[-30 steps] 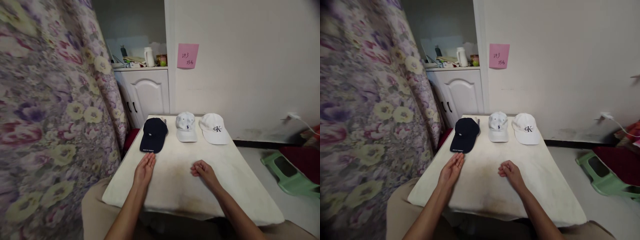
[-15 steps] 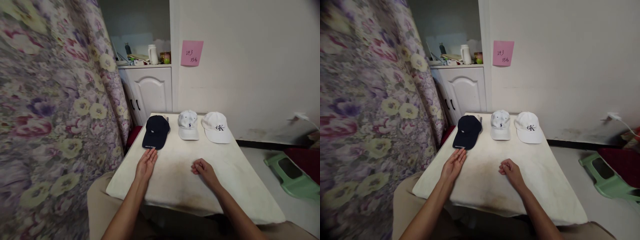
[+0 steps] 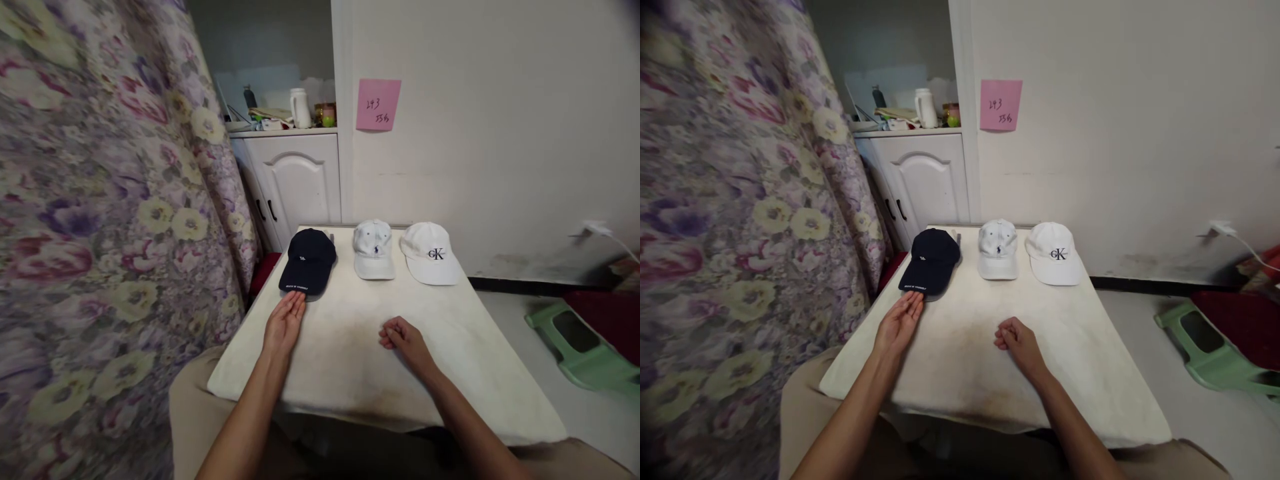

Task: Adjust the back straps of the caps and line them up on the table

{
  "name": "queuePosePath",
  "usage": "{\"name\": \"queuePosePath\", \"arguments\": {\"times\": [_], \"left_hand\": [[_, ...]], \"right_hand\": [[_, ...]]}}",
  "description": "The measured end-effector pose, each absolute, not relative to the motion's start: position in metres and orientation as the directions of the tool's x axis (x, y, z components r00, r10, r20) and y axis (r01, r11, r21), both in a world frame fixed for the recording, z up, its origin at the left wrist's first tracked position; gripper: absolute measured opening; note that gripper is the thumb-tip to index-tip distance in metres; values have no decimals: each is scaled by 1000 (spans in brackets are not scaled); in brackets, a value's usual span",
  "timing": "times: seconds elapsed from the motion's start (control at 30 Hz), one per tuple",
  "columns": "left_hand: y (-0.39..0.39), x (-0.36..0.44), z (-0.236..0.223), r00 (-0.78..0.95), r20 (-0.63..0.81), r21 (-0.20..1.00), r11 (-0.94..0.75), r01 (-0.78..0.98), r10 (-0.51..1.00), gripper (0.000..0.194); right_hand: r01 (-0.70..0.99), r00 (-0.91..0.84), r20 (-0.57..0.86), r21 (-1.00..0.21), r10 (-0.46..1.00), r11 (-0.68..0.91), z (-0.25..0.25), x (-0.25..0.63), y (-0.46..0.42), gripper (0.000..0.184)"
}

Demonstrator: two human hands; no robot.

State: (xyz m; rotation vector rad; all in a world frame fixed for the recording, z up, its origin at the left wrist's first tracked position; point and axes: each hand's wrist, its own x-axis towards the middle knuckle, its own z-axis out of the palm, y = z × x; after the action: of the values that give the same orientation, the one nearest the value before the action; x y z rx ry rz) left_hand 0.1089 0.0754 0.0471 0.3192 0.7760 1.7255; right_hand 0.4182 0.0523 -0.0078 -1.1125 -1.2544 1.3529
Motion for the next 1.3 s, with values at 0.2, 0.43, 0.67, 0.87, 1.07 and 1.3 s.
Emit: {"name": "queuePosePath", "arguments": {"times": [0.2,0.43,0.67,0.87,1.07,1.3], "left_hand": [[100,110,70,-247,-214,580,-80,-810,945,21],[144,118,87,-195,-303,517,-11,-856,933,12],[174,120,108,-244,-277,484,-85,-871,930,19],[156,136,130,-222,-126,457,-143,-878,967,27],[93,186,79,56,-145,428,113,-896,988,42],[31,238,17,281,-162,473,324,-819,946,38]], "right_hand": [[-44,-142,-12,-999,990,-18,-7,417,52,32],[-35,-142,-5,-999,990,-11,-1,416,52,26],[-59,-137,-10,-998,990,-18,-1,415,53,23],[-150,-158,-33,-987,987,-57,-4,419,56,30],[-343,-175,-7,-937,985,-68,12,429,64,46],[-623,-145,157,-782,977,33,69,449,66,58]]}}
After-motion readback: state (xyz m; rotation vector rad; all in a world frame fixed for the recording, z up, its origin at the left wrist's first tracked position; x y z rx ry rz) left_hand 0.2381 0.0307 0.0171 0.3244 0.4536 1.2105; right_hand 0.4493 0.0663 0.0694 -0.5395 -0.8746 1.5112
